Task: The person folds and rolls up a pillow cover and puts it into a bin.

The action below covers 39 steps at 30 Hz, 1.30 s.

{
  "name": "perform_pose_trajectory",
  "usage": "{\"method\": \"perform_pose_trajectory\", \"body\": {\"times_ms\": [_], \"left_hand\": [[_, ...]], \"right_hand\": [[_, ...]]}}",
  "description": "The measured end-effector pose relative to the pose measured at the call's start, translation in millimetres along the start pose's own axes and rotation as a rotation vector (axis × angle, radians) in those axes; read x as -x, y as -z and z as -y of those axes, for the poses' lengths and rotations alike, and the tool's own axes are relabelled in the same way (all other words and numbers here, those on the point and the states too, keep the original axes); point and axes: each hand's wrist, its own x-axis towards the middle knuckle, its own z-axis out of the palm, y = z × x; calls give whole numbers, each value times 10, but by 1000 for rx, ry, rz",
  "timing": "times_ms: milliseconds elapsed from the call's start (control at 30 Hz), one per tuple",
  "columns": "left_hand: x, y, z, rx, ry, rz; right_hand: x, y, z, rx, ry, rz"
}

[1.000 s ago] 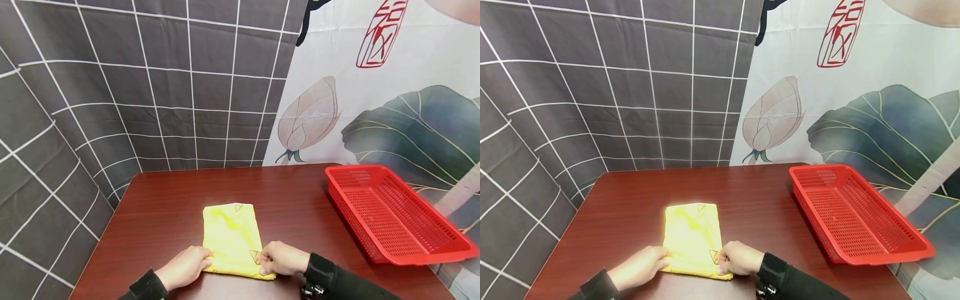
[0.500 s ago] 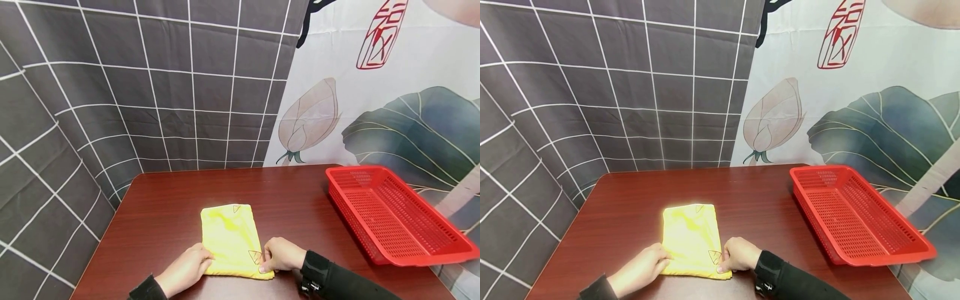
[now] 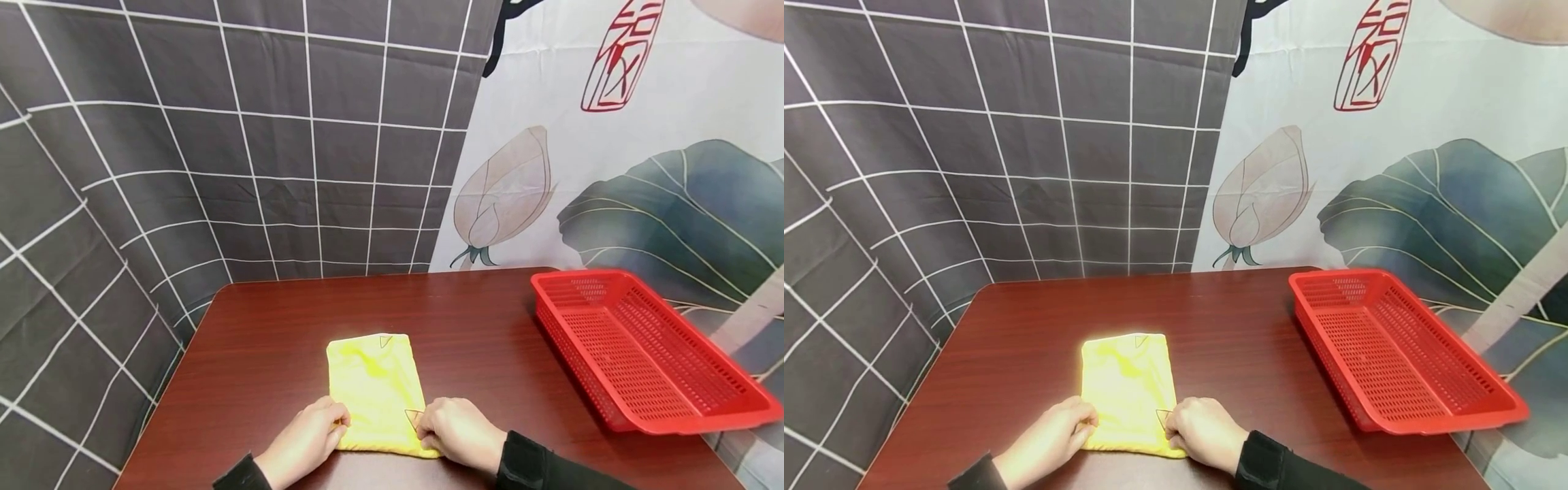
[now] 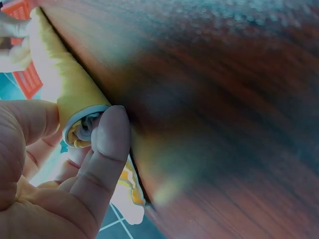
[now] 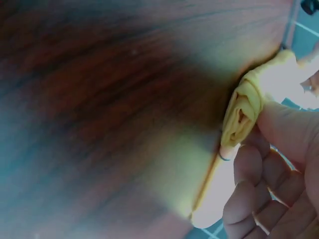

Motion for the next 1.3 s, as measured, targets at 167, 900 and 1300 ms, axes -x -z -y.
{"method": "perform_pose_trajectory", "body": {"times_ms": [167,900,1300], "left_hand": [[-7,-8,-9,-5,17,-6],[125,-14,-10,-482,-397,-280],[106,7,17,-462,-370,-141]], "right_hand": [[52,-34,55,240,222,-173],[63,-79,89,333,203,-177],[63,-90,93,306,190,-160]]}}
